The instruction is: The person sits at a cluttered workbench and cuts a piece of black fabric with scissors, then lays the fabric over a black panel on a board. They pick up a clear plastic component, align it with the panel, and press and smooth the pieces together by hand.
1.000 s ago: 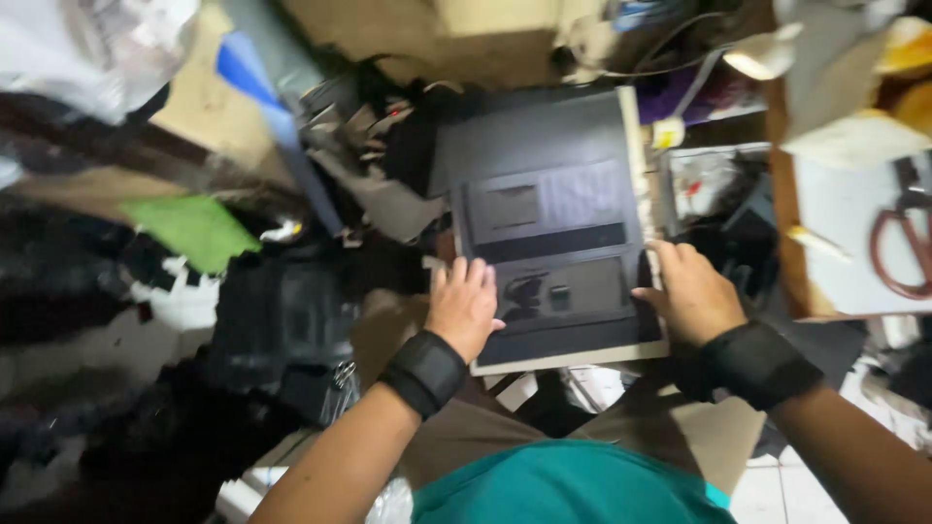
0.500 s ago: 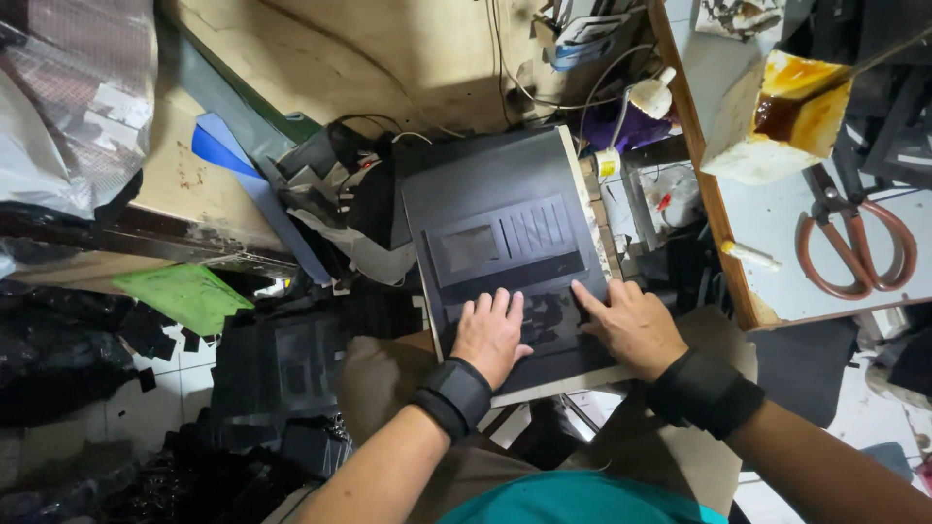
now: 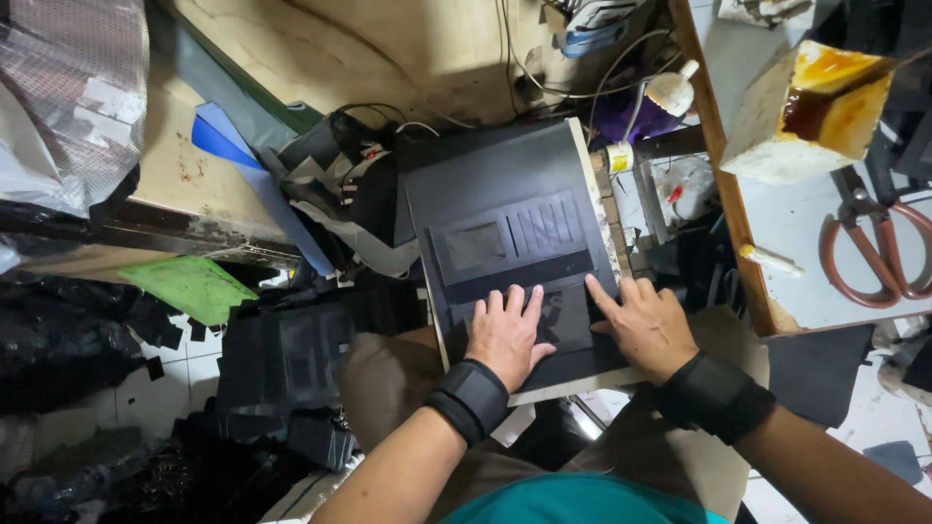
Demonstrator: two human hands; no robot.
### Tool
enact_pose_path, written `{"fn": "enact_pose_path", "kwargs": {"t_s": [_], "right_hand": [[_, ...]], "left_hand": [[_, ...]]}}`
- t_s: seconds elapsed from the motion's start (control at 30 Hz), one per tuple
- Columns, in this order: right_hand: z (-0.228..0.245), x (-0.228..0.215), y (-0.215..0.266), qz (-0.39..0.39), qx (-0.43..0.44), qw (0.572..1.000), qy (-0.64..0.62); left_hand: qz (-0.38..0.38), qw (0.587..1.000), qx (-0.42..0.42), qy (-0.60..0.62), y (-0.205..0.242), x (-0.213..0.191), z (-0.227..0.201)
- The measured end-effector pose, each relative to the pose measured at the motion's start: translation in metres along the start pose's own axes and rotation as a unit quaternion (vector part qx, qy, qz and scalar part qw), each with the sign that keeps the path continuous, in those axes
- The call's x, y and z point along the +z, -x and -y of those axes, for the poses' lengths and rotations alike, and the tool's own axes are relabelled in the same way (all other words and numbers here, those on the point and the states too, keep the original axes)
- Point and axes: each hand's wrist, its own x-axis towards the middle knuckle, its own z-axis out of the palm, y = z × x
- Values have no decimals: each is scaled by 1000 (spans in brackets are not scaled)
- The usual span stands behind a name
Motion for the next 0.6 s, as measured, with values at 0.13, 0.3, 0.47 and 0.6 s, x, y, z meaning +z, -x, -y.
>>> {"fn": "enact_pose_path", "kwargs": {"t_s": [0.13,0.3,0.47,0.6], "right_hand": [[-3,-1,-1,-1,-10,1000,8],[-6,-4,-4,0,-16,1000,10],[-12,-11,-7,37,-14,999,19],[-9,-13,-8,115,0,993,30]], "left_hand": [[3,1000,-5,0,-3,-3,-2],[-7,1000,-16,8,-1,-4,-2],[-68,997,23,38,7,13,15],[-51,998,-28,-10,36,5,53]]}}
